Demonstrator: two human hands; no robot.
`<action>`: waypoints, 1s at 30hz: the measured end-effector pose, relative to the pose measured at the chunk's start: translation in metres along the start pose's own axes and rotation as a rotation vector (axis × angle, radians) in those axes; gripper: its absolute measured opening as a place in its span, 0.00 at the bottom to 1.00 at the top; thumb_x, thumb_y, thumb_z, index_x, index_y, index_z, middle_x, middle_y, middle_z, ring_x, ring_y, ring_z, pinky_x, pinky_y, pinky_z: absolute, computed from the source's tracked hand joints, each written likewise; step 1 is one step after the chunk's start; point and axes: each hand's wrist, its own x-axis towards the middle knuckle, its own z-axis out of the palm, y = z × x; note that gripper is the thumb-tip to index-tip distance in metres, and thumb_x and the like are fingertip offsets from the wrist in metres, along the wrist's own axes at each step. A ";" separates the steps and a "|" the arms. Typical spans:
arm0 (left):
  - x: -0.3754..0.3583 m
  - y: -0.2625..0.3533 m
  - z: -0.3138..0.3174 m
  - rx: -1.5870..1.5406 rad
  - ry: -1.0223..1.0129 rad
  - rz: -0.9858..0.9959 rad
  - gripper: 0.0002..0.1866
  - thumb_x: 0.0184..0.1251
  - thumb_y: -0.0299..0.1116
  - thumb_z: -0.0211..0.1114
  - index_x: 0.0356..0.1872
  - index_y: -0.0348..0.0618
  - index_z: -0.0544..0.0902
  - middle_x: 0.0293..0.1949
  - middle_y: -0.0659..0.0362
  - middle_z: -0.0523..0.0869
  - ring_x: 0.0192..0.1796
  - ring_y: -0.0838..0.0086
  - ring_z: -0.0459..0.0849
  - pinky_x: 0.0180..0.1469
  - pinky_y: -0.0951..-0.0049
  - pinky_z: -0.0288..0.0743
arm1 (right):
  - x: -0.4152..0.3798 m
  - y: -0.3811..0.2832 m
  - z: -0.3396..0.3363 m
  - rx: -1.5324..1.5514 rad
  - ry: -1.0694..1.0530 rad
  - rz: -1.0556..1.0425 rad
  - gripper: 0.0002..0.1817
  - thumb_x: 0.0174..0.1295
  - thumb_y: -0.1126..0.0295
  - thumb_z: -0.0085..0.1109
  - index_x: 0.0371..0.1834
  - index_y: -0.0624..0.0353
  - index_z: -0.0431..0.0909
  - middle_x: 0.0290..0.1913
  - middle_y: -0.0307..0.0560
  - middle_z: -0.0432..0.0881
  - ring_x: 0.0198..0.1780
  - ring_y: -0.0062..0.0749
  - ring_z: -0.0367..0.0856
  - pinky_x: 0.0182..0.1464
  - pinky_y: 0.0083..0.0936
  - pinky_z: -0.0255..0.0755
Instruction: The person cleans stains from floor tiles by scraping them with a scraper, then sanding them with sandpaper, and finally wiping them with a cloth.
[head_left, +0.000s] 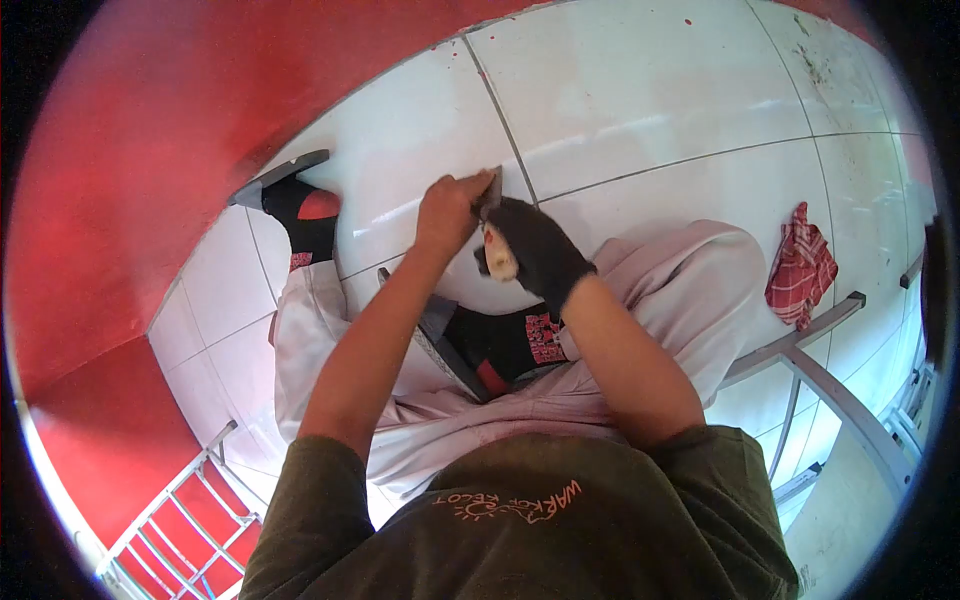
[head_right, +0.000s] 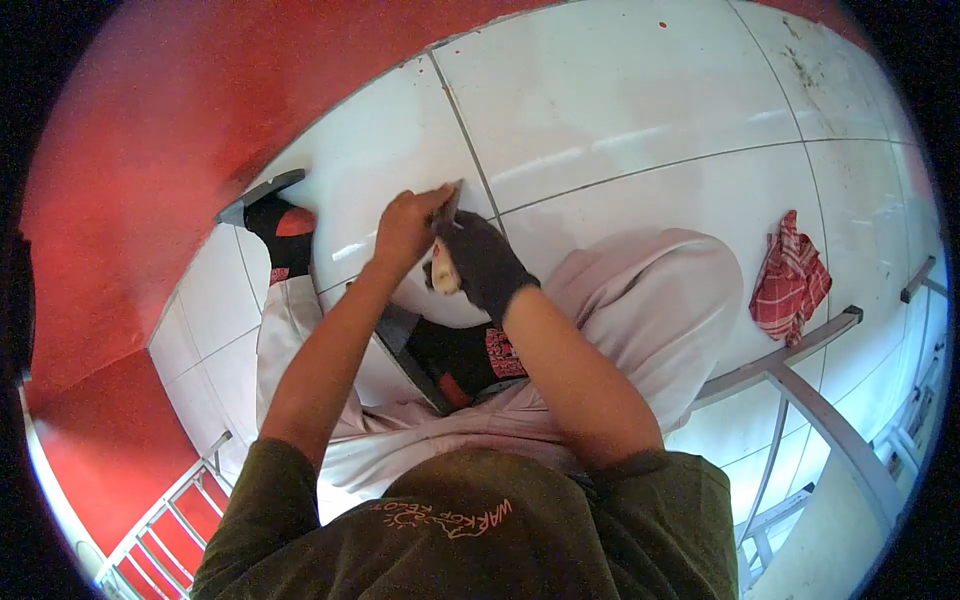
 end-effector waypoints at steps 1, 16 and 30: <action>-0.003 0.006 -0.001 -0.001 0.005 -0.005 0.25 0.46 0.23 0.65 0.51 0.51 0.81 0.42 0.54 0.85 0.33 0.60 0.78 0.40 0.64 0.75 | -0.025 -0.008 0.010 0.008 0.006 0.052 0.13 0.61 0.67 0.55 0.48 0.56 0.71 0.30 0.42 0.75 0.26 0.27 0.77 0.24 0.25 0.71; 0.026 0.062 0.038 -0.019 0.125 0.087 0.16 0.55 0.25 0.53 0.46 0.42 0.79 0.48 0.52 0.82 0.50 0.60 0.81 0.51 0.63 0.73 | -0.058 -0.017 -0.059 -0.099 0.176 -0.136 0.21 0.60 0.69 0.54 0.58 0.52 0.68 0.35 0.41 0.76 0.20 0.23 0.69 0.17 0.18 0.60; 0.059 0.056 0.021 -0.088 0.074 0.103 0.12 0.53 0.23 0.56 0.40 0.39 0.81 0.41 0.52 0.84 0.42 0.58 0.82 0.45 0.62 0.74 | -0.033 -0.042 -0.051 0.382 -0.016 -0.040 0.18 0.64 0.68 0.52 0.57 0.55 0.69 0.37 0.42 0.76 0.33 0.28 0.75 0.30 0.22 0.71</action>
